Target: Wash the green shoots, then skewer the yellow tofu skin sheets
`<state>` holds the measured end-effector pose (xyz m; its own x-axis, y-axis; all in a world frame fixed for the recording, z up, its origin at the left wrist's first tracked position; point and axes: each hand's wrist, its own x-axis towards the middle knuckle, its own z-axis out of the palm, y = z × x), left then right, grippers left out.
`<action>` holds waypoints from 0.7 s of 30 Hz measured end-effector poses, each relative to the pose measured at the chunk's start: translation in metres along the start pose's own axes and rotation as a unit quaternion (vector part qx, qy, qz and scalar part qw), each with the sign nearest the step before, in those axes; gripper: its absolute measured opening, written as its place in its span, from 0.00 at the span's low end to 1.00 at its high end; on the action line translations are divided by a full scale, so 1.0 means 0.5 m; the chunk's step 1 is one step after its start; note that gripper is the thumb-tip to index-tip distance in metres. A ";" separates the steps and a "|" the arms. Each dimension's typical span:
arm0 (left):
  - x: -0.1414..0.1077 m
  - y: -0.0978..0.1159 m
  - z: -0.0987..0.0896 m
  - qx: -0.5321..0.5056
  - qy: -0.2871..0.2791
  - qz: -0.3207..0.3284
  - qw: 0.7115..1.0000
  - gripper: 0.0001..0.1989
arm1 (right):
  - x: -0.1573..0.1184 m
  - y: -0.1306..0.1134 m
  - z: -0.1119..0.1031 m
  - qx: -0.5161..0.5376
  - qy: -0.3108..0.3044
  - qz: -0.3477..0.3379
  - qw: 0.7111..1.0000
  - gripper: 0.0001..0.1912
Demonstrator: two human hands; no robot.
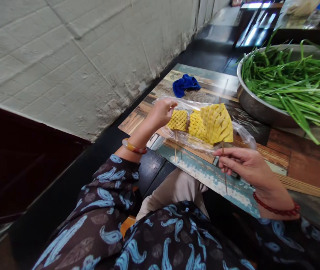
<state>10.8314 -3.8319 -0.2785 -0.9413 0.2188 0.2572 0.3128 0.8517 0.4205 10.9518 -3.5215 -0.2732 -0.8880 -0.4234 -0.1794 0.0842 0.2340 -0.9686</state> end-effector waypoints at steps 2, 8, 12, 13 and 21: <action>-0.003 -0.006 0.005 0.037 -0.028 -0.010 0.999 0.18 | 0.001 0.001 0.002 0.001 -0.002 0.000 1.000 0.21; -0.002 -0.007 0.025 0.097 -0.103 -0.039 0.989 0.25 | 0.002 0.001 0.003 0.000 0.001 0.000 1.000 0.19; 0.003 -0.019 0.035 0.097 -0.113 -0.038 0.988 0.31 | 0.003 0.005 0.003 -0.003 -0.006 0.001 1.000 0.18; 0.004 -0.022 0.036 0.095 -0.115 -0.038 0.988 0.32 | 0.003 0.007 0.003 -0.004 -0.008 0.001 1.000 0.18; 0.008 -0.015 0.028 0.086 -0.122 -0.048 0.988 0.37 | 0.012 0.012 0.007 -0.008 -0.047 -0.027 0.999 0.16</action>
<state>10.8233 -3.8307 -0.2930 -0.9746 0.2241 -0.0032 0.2147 0.9377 0.2730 10.9486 -3.5258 -0.2808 -0.8447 -0.5156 -0.1435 0.0296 0.2228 -0.9744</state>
